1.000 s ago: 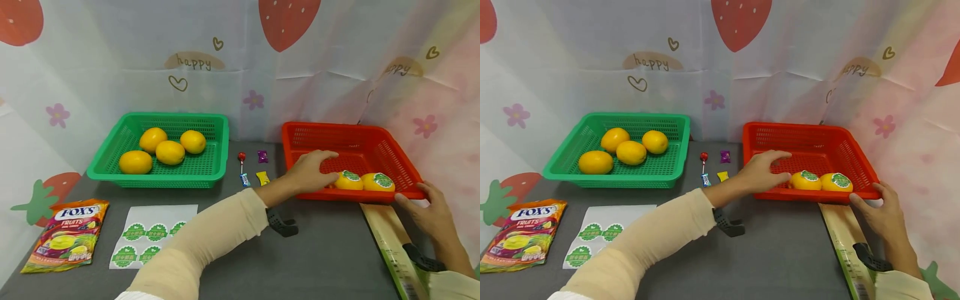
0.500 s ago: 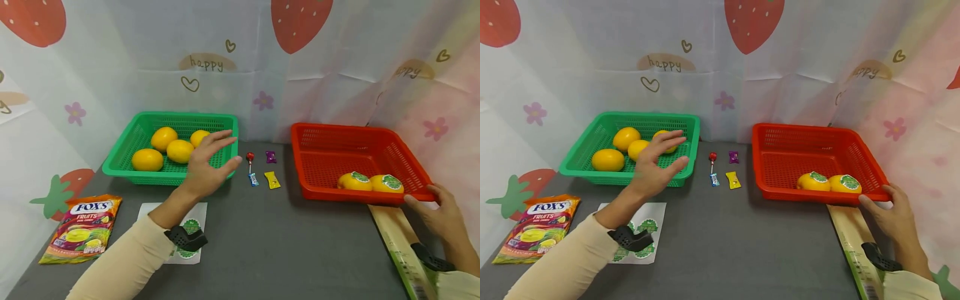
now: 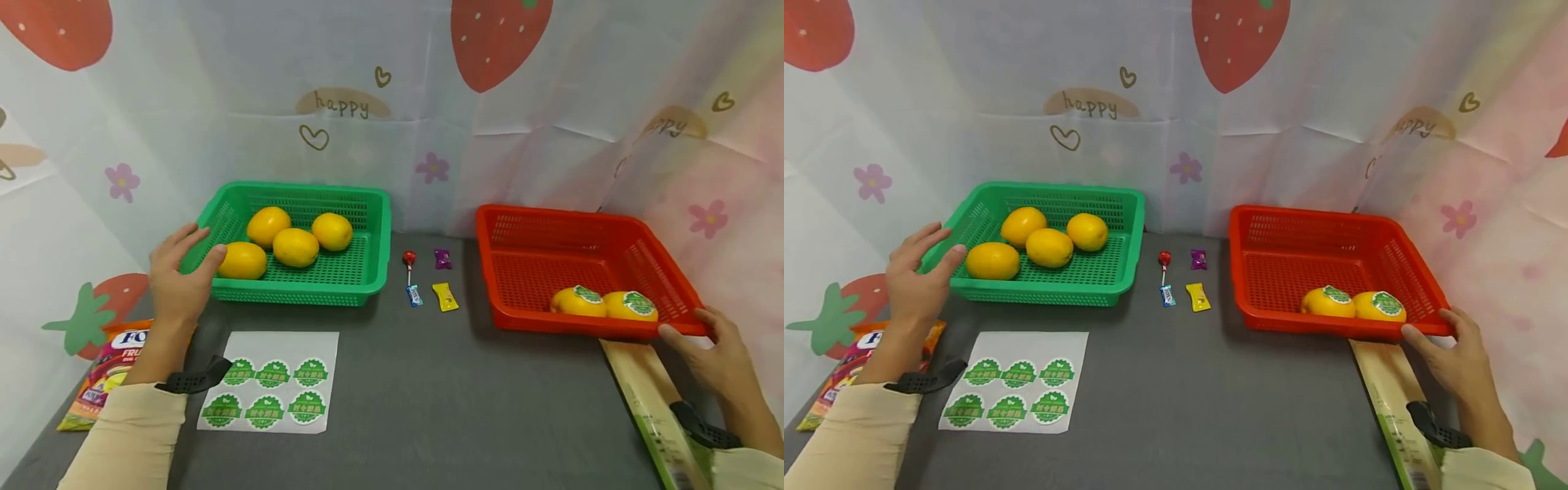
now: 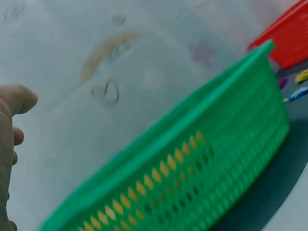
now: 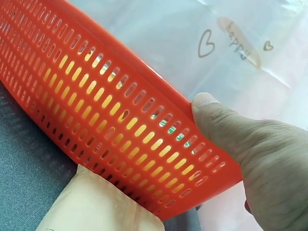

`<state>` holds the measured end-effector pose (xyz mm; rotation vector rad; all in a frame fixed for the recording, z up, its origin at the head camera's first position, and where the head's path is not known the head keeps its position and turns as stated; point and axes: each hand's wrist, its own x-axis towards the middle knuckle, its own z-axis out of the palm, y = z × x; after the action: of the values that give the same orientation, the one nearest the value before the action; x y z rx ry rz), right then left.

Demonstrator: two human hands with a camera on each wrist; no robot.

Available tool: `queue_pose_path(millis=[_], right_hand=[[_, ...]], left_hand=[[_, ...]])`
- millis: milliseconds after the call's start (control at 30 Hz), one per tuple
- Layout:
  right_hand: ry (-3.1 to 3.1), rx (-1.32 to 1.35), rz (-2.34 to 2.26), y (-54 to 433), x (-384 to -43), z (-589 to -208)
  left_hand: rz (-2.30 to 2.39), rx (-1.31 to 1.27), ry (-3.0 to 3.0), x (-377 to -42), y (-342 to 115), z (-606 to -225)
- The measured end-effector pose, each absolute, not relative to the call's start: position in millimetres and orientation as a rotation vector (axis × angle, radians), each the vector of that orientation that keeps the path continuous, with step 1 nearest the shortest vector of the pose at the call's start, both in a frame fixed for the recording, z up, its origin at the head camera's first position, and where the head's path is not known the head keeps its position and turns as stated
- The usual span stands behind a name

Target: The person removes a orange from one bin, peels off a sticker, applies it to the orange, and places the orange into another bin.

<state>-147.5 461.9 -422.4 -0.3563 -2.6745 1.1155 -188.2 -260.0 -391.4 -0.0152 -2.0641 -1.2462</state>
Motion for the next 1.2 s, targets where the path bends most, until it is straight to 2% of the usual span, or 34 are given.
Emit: queue_pose_path(millis=[333, 500, 633, 867, 1067, 1200], right_hand=[[-2.719, -0.326, 1.104, 454.8, -150.6, -414.2], [-2.7, -0.363, 1.017, 427.4, -150.0, -382.0], [-2.588, -0.241, 1.071, 376.0, -158.2, -337.7], [-2.465, 0.325, 1.374, 253.7, -189.3, -287.3], [-2.481, 0.547, 1.54, 160.6, -230.4, -284.7], [-2.525, 0.571, 1.686, 111.0, -259.9, -295.5]], left_hand=[[-1.248, 0.178, -2.14, -195.7, -301.0, -430.3], [-1.211, 0.205, -2.206, -197.2, -308.1, -449.1], [-1.21, 0.237, -2.176, -198.3, -307.6, -456.8], [-1.188, 0.23, -2.098, -193.8, -310.3, -464.3], [-1.181, 0.224, -2.078, -193.2, -306.0, -468.0], [-1.187, 0.192, -2.072, -198.2, -301.8, -467.9]])
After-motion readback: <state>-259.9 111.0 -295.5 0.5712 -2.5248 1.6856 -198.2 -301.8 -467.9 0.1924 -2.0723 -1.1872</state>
